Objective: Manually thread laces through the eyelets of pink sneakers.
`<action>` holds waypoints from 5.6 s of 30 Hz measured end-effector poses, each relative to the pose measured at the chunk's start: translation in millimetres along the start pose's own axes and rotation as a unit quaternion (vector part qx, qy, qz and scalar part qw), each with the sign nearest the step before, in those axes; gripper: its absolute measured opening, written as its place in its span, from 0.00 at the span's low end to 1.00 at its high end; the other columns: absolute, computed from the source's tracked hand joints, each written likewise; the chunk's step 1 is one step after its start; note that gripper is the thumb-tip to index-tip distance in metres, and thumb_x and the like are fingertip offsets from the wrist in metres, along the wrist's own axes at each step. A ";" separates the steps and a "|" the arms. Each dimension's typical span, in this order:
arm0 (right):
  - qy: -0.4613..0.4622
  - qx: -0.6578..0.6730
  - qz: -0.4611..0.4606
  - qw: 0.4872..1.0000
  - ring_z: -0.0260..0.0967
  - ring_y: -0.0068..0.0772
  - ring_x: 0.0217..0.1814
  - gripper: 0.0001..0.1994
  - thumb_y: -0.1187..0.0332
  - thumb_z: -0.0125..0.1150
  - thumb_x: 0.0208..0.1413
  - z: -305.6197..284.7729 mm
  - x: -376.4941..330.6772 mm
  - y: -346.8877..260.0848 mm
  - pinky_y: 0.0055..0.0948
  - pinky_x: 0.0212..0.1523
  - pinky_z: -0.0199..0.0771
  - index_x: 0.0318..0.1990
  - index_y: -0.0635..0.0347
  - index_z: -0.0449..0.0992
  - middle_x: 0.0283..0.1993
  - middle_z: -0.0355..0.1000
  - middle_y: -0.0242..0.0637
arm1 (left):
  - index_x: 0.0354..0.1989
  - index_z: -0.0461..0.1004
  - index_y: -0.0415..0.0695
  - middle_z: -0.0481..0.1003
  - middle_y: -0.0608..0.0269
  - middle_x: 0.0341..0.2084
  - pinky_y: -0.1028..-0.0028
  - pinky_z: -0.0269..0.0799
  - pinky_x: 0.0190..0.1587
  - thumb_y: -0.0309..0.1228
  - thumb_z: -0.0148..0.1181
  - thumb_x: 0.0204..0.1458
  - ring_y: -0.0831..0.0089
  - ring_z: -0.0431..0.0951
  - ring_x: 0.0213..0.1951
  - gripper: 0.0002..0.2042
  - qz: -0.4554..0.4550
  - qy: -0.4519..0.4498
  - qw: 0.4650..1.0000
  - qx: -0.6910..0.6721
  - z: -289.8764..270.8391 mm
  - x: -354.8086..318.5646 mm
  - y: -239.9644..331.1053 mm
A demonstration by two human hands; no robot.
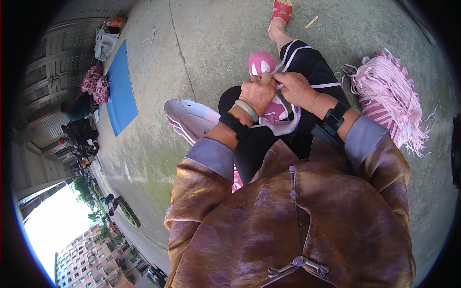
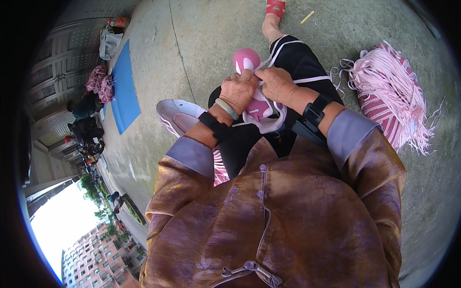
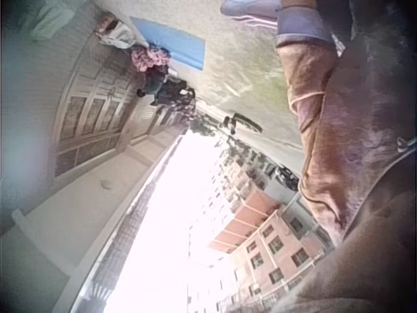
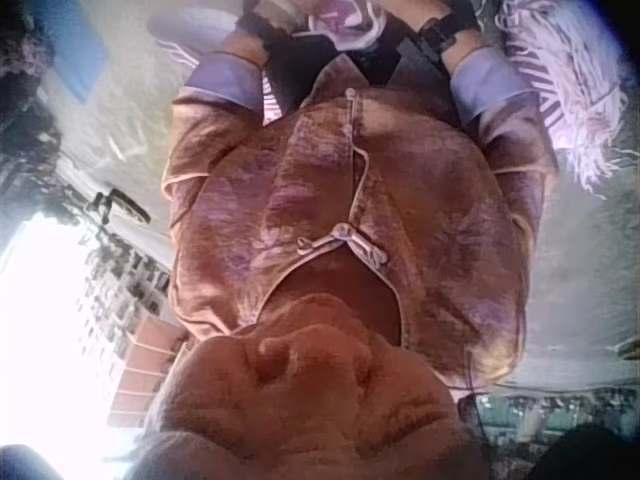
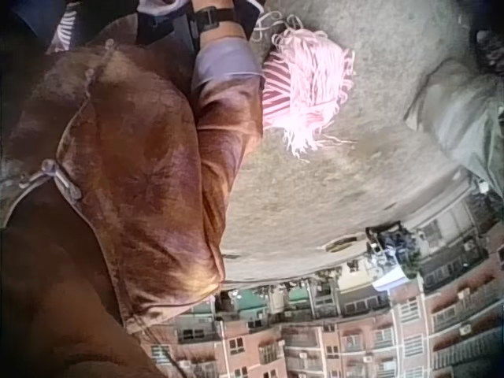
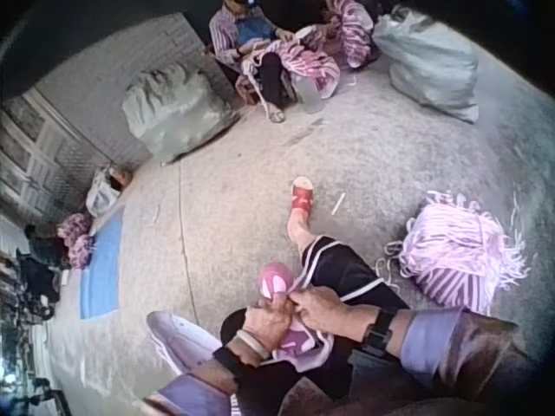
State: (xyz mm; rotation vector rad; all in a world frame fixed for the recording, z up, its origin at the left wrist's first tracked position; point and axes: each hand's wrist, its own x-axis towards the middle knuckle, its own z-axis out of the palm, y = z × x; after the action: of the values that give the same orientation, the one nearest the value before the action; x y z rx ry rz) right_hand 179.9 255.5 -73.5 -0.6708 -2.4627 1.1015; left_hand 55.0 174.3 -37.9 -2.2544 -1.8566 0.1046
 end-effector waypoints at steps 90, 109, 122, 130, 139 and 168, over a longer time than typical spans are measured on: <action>0.108 0.038 0.059 0.992 0.67 0.44 0.30 0.10 0.62 0.56 0.42 28.7 -4.3 -1.4 0.36 0.32 0.67 0.29 0.57 0.72 0.26 0.68 0.40 | 0.18 0.66 0.37 0.59 0.71 0.09 0.81 0.52 0.16 0.28 0.53 0.51 0.84 0.55 0.16 0.12 -0.522 0.259 0.808 -0.089 -143.0 -238.3 -79.6; 0.018 0.084 0.025 0.996 0.67 0.39 0.22 0.05 0.69 0.55 0.48 -44.8 -42.9 8.0 0.28 0.24 0.65 0.30 0.59 0.71 0.21 0.67 0.43 | 0.25 0.66 0.42 0.69 0.64 0.22 0.82 0.63 0.23 0.35 0.44 0.56 0.79 0.66 0.18 0.11 -0.314 0.088 0.449 -0.832 -64.5 -95.3 2.0; 0.090 0.066 0.103 0.988 0.60 0.25 0.20 0.06 0.69 0.55 0.49 -71.9 -56.8 52.3 0.23 0.25 0.62 0.30 0.61 0.71 0.18 0.65 0.36 | 0.28 0.70 0.42 0.70 0.65 0.22 0.83 0.65 0.24 0.28 0.51 0.51 0.80 0.68 0.20 0.04 -0.312 0.114 0.473 -0.816 -52.5 -100.6 6.9; -0.004 -0.134 0.105 0.985 0.66 0.47 0.28 0.07 0.64 0.54 0.48 -75.6 -51.4 30.9 0.36 0.29 0.66 0.26 0.57 0.70 0.23 0.68 0.40 | 0.26 0.70 0.41 0.69 0.69 0.17 0.85 0.62 0.21 0.27 0.52 0.51 0.83 0.66 0.17 0.05 -0.383 0.105 0.482 -0.781 -39.9 -102.7 10.1; 0.064 -0.083 -0.057 0.993 0.66 0.40 0.31 0.04 0.66 0.52 0.44 -24.4 15.8 -15.8 0.35 0.30 0.66 0.26 0.54 0.71 0.25 0.65 0.35 | 0.28 0.71 0.42 0.71 0.67 0.19 0.84 0.64 0.20 0.30 0.52 0.51 0.81 0.69 0.17 0.05 -0.418 0.079 0.414 -0.804 -26.4 -107.6 13.3; -0.054 0.359 0.116 0.924 0.65 0.16 0.33 0.04 0.77 0.51 0.52 24.9 44.8 -31.3 0.15 0.37 0.67 0.35 0.66 0.71 0.31 0.69 0.29 | 0.28 0.71 0.42 0.71 0.68 0.18 0.85 0.65 0.17 0.27 0.54 0.50 0.83 0.69 0.16 0.03 -0.413 0.081 0.413 -0.807 -15.6 -108.2 16.8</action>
State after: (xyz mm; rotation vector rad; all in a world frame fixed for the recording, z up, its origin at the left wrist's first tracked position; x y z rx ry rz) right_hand 122.1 247.3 -59.6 -0.6709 -1.8520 2.0212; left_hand 52.6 63.8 -35.4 -0.7196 -2.9189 -2.9430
